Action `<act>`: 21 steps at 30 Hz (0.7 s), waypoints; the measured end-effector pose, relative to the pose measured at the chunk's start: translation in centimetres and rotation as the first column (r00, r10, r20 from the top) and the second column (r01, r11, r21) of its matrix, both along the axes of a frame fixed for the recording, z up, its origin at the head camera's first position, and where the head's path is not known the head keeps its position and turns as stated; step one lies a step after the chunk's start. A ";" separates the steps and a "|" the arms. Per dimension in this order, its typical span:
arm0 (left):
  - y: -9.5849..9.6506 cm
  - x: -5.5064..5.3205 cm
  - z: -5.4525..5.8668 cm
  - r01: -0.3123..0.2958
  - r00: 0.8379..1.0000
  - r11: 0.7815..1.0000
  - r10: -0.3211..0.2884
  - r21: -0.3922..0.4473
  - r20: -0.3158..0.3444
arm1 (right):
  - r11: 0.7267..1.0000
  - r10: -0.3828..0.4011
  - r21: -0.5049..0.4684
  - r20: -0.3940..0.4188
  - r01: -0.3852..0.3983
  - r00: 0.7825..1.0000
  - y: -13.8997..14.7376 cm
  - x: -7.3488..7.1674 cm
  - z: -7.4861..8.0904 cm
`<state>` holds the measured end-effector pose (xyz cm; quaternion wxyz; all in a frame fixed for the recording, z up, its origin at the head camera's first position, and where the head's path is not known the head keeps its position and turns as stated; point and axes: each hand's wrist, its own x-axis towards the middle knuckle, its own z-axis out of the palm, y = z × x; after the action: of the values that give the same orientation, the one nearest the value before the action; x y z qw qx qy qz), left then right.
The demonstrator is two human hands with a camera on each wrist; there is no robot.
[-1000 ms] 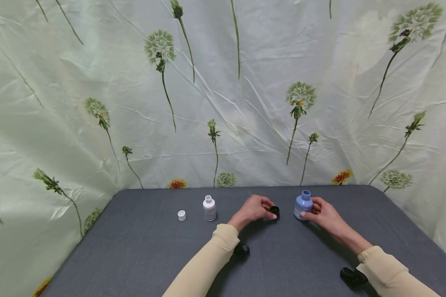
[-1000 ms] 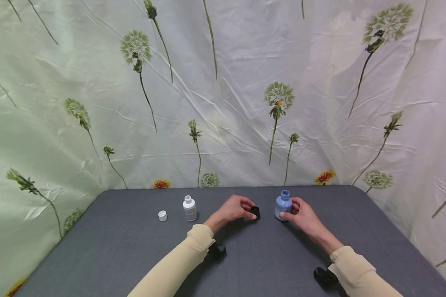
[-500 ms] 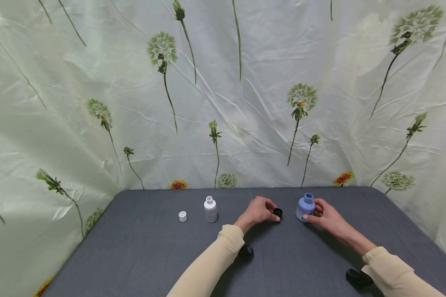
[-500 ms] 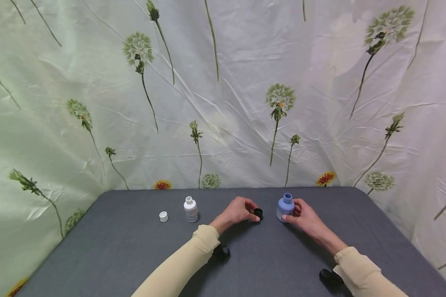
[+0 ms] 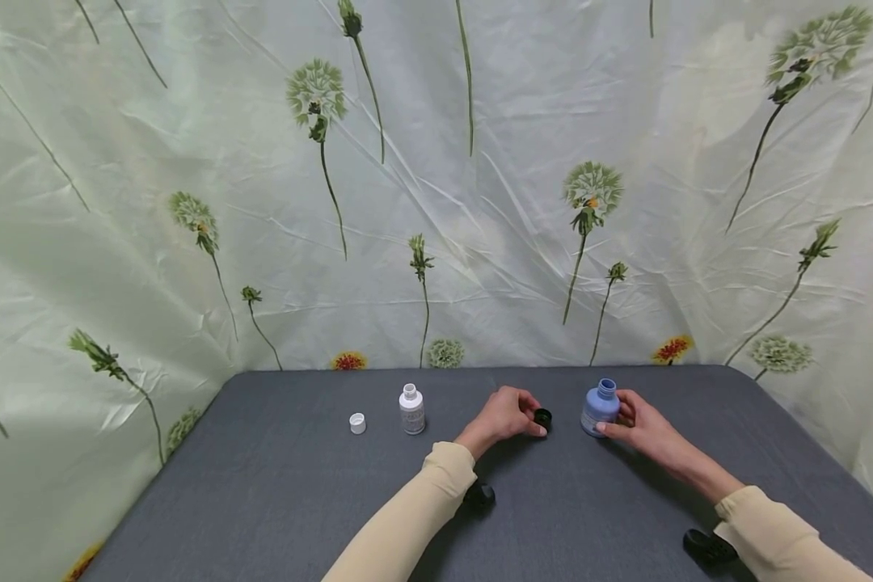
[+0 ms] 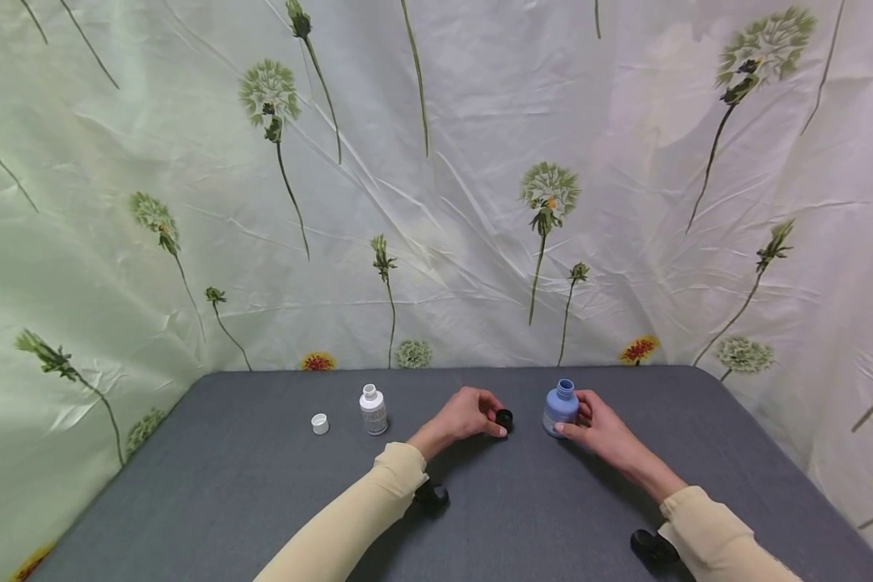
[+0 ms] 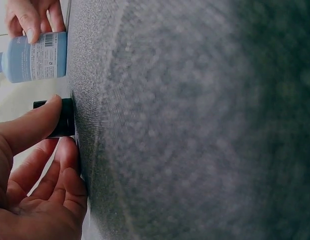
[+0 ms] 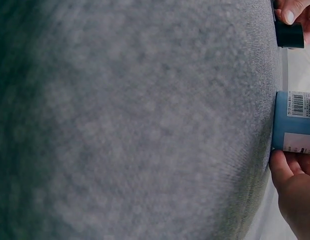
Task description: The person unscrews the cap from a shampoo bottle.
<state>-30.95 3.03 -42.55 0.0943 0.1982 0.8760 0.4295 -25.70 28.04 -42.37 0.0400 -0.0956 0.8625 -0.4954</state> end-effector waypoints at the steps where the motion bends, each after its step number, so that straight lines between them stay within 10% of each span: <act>1: 0.0 0.0 0.0 0.001 1.000 1.000 -0.001 0.002 0.001 | 1.000 0.000 -0.001 -0.001 0.000 1.000 0.0 0.0 0.0; 21: -1.6 0.5 0.1 -0.011 0.995 0.982 -0.008 0.190 0.101 | 0.999 -0.034 0.000 -0.005 0.034 0.999 0.0 0.5 0.3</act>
<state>-30.42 1.48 -42.41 0.1190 0.1837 0.8252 0.5207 -25.19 28.02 -42.04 0.0295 -0.0821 0.8642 -0.4956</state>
